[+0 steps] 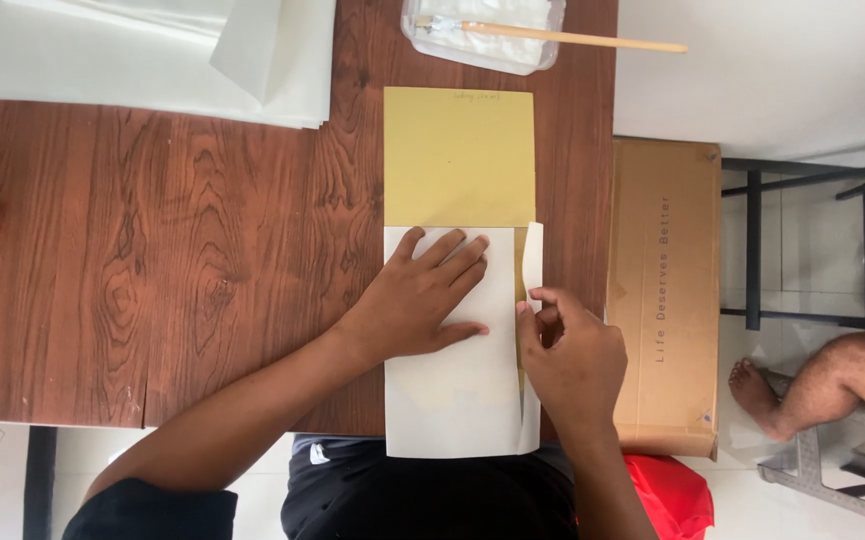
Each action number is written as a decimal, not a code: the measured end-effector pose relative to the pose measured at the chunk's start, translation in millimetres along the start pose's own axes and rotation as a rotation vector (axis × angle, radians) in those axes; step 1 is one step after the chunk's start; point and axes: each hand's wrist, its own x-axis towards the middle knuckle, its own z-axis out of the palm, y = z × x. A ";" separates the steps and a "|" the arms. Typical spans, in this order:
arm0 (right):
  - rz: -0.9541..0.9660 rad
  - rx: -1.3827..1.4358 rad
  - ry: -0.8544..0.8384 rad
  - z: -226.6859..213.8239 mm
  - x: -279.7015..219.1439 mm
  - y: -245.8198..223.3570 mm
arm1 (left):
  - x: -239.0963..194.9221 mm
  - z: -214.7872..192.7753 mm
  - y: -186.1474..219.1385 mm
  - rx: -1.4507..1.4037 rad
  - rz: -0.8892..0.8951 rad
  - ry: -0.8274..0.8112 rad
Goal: A person is assembling a package by aligning a white paper sheet onto a yellow cardboard template, folding the paper, and applying glue with a stick.
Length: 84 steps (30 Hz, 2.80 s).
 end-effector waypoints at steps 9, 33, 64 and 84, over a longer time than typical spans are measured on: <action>-0.276 -0.273 0.268 20.2 -6.2 -2.3 | 3.4 4.4 -4.0 -0.058 0.036 0.132; -0.471 -0.137 0.078 2.5 11.2 -8.6 | 7.3 2.2 -2.8 -0.124 0.070 0.251; -0.669 -0.238 -0.292 -22.2 49.1 15.8 | -1.2 -0.2 13.3 -0.007 0.003 0.059; -0.724 -0.235 -0.084 4.9 -17.4 63.7 | -2.3 9.6 10.3 0.152 0.043 0.166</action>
